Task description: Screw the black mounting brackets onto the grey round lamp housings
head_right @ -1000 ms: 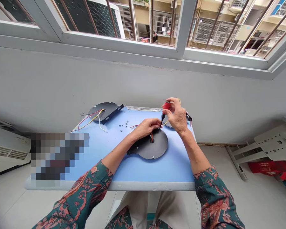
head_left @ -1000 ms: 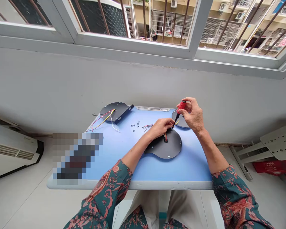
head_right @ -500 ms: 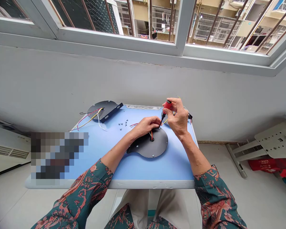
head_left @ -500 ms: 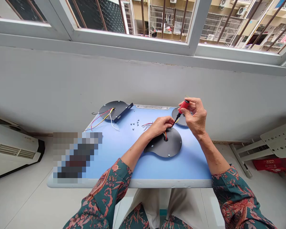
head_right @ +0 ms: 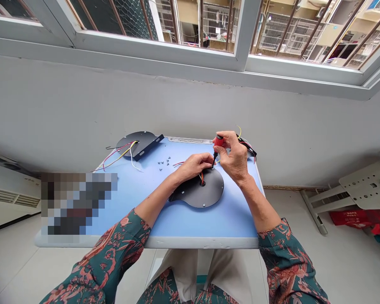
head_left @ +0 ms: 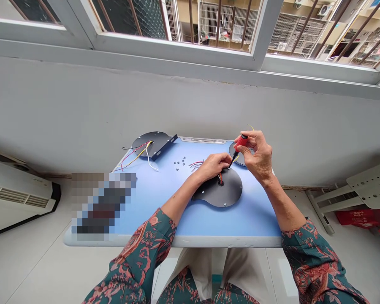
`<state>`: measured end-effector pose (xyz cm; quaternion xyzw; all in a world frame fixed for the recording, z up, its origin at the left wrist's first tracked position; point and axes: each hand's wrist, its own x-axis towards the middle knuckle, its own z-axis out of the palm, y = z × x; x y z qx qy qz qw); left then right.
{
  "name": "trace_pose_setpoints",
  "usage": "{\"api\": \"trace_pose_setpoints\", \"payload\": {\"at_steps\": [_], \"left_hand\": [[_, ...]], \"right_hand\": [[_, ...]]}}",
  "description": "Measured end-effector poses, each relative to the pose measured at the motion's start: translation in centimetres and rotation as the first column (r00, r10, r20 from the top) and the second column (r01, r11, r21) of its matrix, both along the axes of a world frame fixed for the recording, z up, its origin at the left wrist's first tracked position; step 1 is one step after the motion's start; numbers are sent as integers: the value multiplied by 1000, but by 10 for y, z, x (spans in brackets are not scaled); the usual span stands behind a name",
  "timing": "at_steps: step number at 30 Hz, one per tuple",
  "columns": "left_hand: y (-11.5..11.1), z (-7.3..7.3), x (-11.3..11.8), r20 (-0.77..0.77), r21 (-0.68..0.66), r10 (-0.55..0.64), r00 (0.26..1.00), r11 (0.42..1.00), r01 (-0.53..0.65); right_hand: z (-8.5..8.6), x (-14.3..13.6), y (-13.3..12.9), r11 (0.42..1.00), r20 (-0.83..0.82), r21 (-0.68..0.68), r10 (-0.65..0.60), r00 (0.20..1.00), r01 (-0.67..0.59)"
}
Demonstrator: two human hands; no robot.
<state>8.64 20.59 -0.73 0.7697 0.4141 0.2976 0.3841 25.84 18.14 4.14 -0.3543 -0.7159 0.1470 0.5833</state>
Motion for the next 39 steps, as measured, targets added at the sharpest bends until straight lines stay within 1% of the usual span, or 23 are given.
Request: {"api": "trace_pose_setpoints", "payload": {"at_steps": [4,7,9,11,13,15,17,19,21,22,24,25,26,28,29,30,31,32,33,34,36,38,39], "left_hand": [[-2,1,-1,-17,-2,-16,1000,1000,16],[-2,0,-1,-10,17,-22,1000,1000,22],[-2,-1,-1,-2,30,-26,1000,999,26],[-1,-1,-1,-2,39,-34,999,999,34],[-2,-1,-1,-4,45,-39,999,998,39],[-2,1,-1,-6,47,-40,999,998,41],[-3,1,-1,-5,45,-40,999,998,40],[-3,1,0,0,42,-27,1000,999,27],[-3,0,1,8,34,-7,1000,999,7],[-3,0,1,10,28,-1,1000,1000,0],[-2,0,1,13,19,-8,1000,1000,8],[-3,0,1,15,18,-20,1000,1000,19],[-3,0,0,18,20,-32,999,999,31],[-2,0,0,22,29,-48,999,998,47],[-2,0,0,18,32,-46,999,998,45],[-2,-1,0,10,36,-34,999,999,33],[-1,-1,1,-1,41,-19,1000,999,19],[0,-2,1,-10,48,-3,1000,999,3],[0,-3,1,-19,58,11,1000,998,-10],[1,-4,2,-25,71,22,999,997,-20],[2,-5,3,-30,102,33,999,994,-29],[2,-5,3,-36,123,42,998,992,-37],[1,-5,4,-37,127,43,998,991,-38]], "right_hand": [[5,-1,5,998,53,-56,9,999,-6],[5,-8,7,999,126,-32,23,992,-19],[2,-12,8,1000,186,21,-26,982,23],[-1,-14,7,992,218,75,-118,969,104],[-4,-13,8,977,215,97,-207,954,190],[-7,-10,9,962,198,98,-269,943,254],[-9,-10,10,952,199,110,-301,933,284],[-10,-11,10,954,209,127,-295,933,273],[-8,-13,10,970,206,112,-237,949,218],[-7,-13,10,982,196,82,-182,964,169],[-3,-10,13,1000,151,-18,-17,988,20],[-1,-7,15,994,113,-77,89,990,-81],[1,-3,18,973,65,-132,198,978,-188],[3,4,23,906,-39,-206,370,928,-370],[3,6,25,876,-76,-225,421,904,-427],[3,7,25,856,-96,-239,449,888,-458],[3,7,25,852,-96,-246,454,886,-463],[2,6,23,864,-74,-242,437,896,-441],[2,4,20,890,-29,-222,401,916,-397],[3,1,16,925,32,-184,343,939,-332],[5,-4,10,985,147,-59,169,975,-162],[9,-7,5,999,189,54,-11,982,1],[10,-8,4,996,191,76,-63,980,50]]}}
